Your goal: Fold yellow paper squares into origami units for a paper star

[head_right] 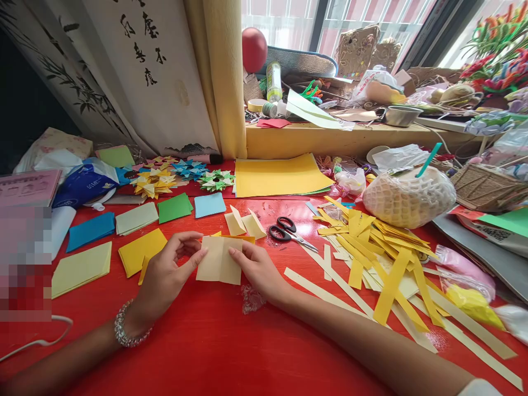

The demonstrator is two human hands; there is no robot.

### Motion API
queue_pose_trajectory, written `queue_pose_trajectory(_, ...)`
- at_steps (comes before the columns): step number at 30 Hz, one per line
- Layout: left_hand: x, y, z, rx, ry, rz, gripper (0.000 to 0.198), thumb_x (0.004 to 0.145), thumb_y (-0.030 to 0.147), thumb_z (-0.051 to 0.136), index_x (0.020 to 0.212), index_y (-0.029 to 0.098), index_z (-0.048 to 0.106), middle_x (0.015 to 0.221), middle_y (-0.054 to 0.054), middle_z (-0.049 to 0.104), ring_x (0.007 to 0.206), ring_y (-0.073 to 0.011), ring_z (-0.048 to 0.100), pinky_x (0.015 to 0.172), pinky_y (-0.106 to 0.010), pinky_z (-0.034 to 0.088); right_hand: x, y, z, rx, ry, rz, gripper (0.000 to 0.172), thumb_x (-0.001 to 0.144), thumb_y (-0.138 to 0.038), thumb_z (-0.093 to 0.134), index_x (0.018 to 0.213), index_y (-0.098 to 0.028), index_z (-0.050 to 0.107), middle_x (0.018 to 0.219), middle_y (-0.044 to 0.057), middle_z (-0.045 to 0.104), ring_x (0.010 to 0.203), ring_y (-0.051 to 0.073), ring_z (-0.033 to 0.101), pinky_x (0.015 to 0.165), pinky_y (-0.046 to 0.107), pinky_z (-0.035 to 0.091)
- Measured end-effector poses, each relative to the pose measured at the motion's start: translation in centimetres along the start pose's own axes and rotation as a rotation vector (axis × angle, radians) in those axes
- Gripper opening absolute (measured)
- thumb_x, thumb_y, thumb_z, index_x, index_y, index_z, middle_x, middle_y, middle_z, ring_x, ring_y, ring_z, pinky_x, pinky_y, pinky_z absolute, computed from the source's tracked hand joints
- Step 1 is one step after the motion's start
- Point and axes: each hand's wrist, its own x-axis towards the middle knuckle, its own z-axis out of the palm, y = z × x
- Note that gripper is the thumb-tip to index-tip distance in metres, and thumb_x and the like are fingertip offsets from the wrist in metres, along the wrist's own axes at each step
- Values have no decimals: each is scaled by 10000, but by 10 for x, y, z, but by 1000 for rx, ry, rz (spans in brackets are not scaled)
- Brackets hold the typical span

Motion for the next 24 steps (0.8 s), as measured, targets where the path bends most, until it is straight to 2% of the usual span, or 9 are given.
queue_pose_trajectory(2,0,1,-1,69,-25,93,109,862,280,491,920,200,540,858,-18,595,806,-148,583,701,-248,490,0,-1,0,-43,13,-13,341,885,-423,503,1070,-155,602,980,53,612,911,203,556,725,260,451)
queue_pose_trajectory(4,0,1,-2,158,-28,244,104,878,222,457,876,188,555,850,-28,588,809,-148,576,705,-249,485,1,-1,-1,-84,21,-40,327,895,-416,490,1061,-162,613,985,45,611,914,195,550,748,258,442)
queue_pose_trajectory(9,3,-9,-7,491,41,734,148,831,102,509,954,146,577,872,-75,611,855,-197,589,788,-337,497,2,4,-4,-7,-14,-40,294,897,-393,502,1056,-180,629,956,37,621,909,193,561,756,259,448)
queue_pose_trajectory(12,5,-15,-10,570,-7,936,207,814,66,526,1010,117,568,1011,-120,624,1015,-240,569,896,-388,478,3,6,-5,45,-4,-7,281,878,-393,536,1028,-181,642,916,37,629,856,187,575,729,258,460)
queue_pose_trajectory(16,6,-16,-14,502,-123,1017,259,847,73,483,1100,96,530,1159,-152,577,1154,-262,485,957,-406,457,4,8,-5,78,-4,14,290,862,-407,556,1010,-176,647,896,43,629,831,185,573,717,261,461)
queue_pose_trajectory(24,7,-16,-14,445,-185,1033,303,858,64,470,1159,72,500,1195,-160,554,1186,-252,446,988,-397,439,6,14,-8,99,-19,-12,291,863,-413,555,999,-172,644,922,49,616,832,178,558,713,252,444)
